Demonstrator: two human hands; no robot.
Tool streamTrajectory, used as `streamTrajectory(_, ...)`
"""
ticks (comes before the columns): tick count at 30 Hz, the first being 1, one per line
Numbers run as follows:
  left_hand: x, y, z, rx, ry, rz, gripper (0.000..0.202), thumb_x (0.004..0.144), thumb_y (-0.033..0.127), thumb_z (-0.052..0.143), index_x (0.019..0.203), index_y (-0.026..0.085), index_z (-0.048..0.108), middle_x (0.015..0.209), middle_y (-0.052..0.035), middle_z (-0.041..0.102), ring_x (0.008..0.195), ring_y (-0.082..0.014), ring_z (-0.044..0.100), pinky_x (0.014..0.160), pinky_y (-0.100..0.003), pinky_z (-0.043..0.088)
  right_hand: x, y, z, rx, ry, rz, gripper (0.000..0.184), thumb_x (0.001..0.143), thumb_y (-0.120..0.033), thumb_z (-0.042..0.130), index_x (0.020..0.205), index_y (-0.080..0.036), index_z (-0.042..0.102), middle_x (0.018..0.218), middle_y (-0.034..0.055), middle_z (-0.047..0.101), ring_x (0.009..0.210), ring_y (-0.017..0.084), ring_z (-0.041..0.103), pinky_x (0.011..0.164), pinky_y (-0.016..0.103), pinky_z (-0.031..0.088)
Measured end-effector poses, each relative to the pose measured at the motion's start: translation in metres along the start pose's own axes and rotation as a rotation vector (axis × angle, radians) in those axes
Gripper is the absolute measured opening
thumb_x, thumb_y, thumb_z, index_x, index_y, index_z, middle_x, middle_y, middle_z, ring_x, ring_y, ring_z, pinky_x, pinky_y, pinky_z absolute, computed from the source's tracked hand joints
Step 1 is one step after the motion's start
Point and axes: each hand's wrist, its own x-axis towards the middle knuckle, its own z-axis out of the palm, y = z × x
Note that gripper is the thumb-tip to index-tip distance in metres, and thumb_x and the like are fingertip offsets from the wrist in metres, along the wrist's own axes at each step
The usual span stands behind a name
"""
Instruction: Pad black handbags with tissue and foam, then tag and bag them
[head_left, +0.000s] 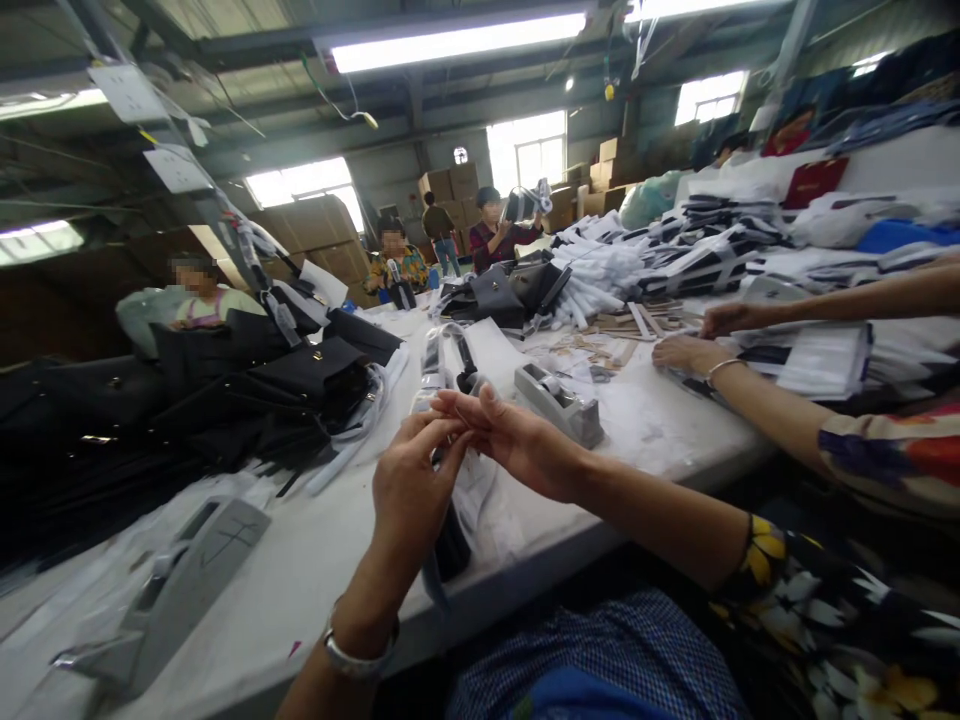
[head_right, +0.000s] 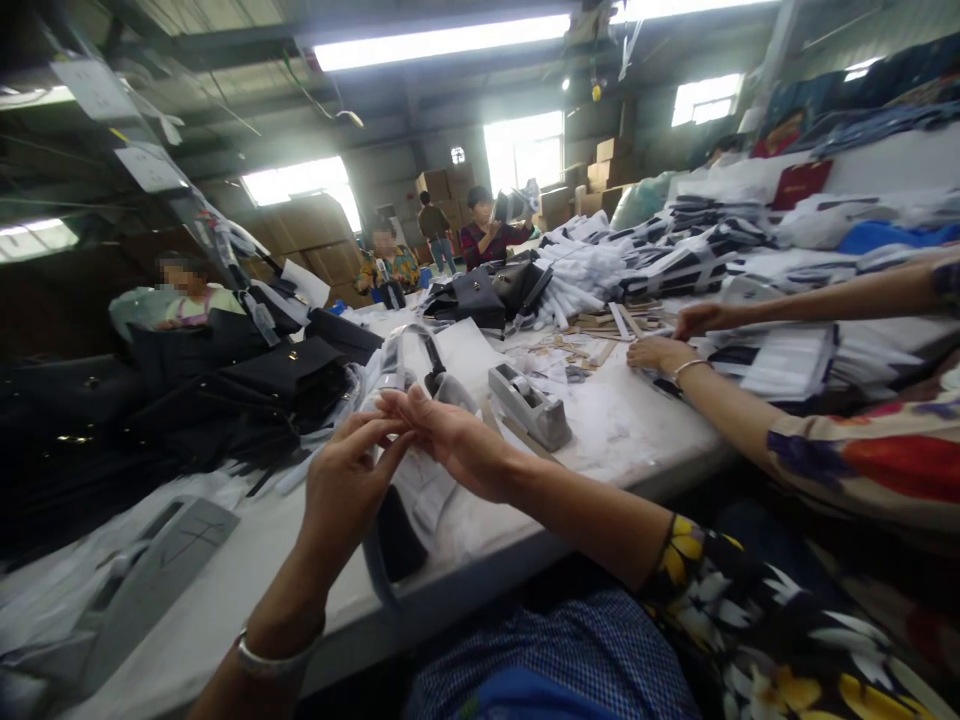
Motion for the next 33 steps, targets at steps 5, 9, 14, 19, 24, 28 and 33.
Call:
streamTrajectory(5, 0.013, 0.01, -0.024, -0.504, -0.318, -0.277, 0.023, 0.086, 0.043, 0.069, 0.091, 0.02, 0.07, 0.094, -0.005, 0.072, 0.093, -0.0197, 0.065, 0.088, -0.029, 0.047, -0.014, 0.004, -0.028, -0.127, 0.056, -0.09, 0.049, 0.094, -0.052, 0.059, 0.131, -0.021, 0.063, 0.136, 0.0102, 0.062, 0.127, 0.024, 0.056, 0.111, 0.044, 0.042)
streamTrajectory(9, 0.021, 0.02, -0.024, -0.645, -0.363, -0.4, 0.028, 0.085, 0.047, 0.07, 0.09, 0.02, 0.065, 0.083, -0.0012, 0.069, 0.081, -0.0162, 0.066, 0.084, -0.03, 0.05, -0.029, 0.013, -0.034, -0.112, 0.09, -0.097, 0.044, 0.093, -0.048, 0.062, 0.127, -0.02, 0.066, 0.136, 0.0108, 0.061, 0.128, 0.024, 0.055, 0.11, 0.045, 0.044)
streamTrajectory(14, 0.021, 0.023, 0.001, -0.028, -0.214, -0.026, 0.033, 0.074, 0.047, 0.079, 0.094, 0.023, 0.069, 0.073, -0.0002, 0.059, 0.064, -0.0158, 0.051, 0.06, -0.026, 0.04, -0.038, 0.01, -0.025, 0.026, 0.092, -0.143, 0.041, 0.094, -0.049, 0.061, 0.128, -0.028, 0.065, 0.149, 0.0073, 0.05, 0.139, 0.025, 0.044, 0.112, 0.047, 0.04)
streamTrajectory(19, 0.02, 0.025, 0.019, 0.034, -0.217, 0.112, 0.018, 0.08, 0.041, 0.073, 0.078, 0.023, 0.071, 0.083, -0.0034, 0.059, 0.072, -0.0177, 0.052, 0.063, -0.026, 0.041, -0.039, 0.002, -0.02, 0.034, 0.055, -0.18, 0.046, 0.095, -0.054, 0.056, 0.133, -0.028, 0.061, 0.153, 0.0058, 0.045, 0.141, 0.026, 0.042, 0.114, 0.047, 0.037)
streamTrajectory(24, 0.023, 0.026, 0.014, -0.444, -0.456, -0.2, 0.026, 0.09, 0.044, 0.064, 0.088, 0.018, 0.07, 0.095, -0.0062, 0.067, 0.094, -0.0202, 0.062, 0.086, -0.03, 0.049, -0.049, -0.002, -0.034, -0.056, 0.09, -0.219, 0.049, 0.097, -0.049, 0.056, 0.138, -0.024, 0.055, 0.138, 0.0103, 0.06, 0.123, 0.022, 0.06, 0.105, 0.043, 0.048)
streamTrajectory(28, 0.021, 0.025, 0.011, -0.709, -0.444, -0.373, 0.024, 0.089, 0.041, 0.067, 0.086, 0.017, 0.067, 0.087, -0.0035, 0.067, 0.086, -0.015, 0.064, 0.086, -0.026, 0.05, -0.067, 0.002, -0.046, -0.245, 0.316, -0.248, 0.049, 0.094, -0.047, 0.06, 0.135, -0.02, 0.056, 0.098, 0.0077, 0.075, 0.085, 0.018, 0.073, 0.084, 0.037, 0.06)
streamTrajectory(33, 0.013, 0.03, 0.017, -0.853, -0.423, -0.471, 0.021, 0.085, 0.036, 0.072, 0.088, 0.016, 0.065, 0.083, -0.0015, 0.064, 0.077, -0.0128, 0.064, 0.079, -0.024, 0.053, -0.088, 0.027, -0.052, -0.56, 0.483, -0.388, 0.036, 0.09, -0.039, 0.067, 0.121, -0.023, 0.066, 0.11, 0.0071, 0.071, 0.102, 0.02, 0.069, 0.094, 0.037, 0.057)
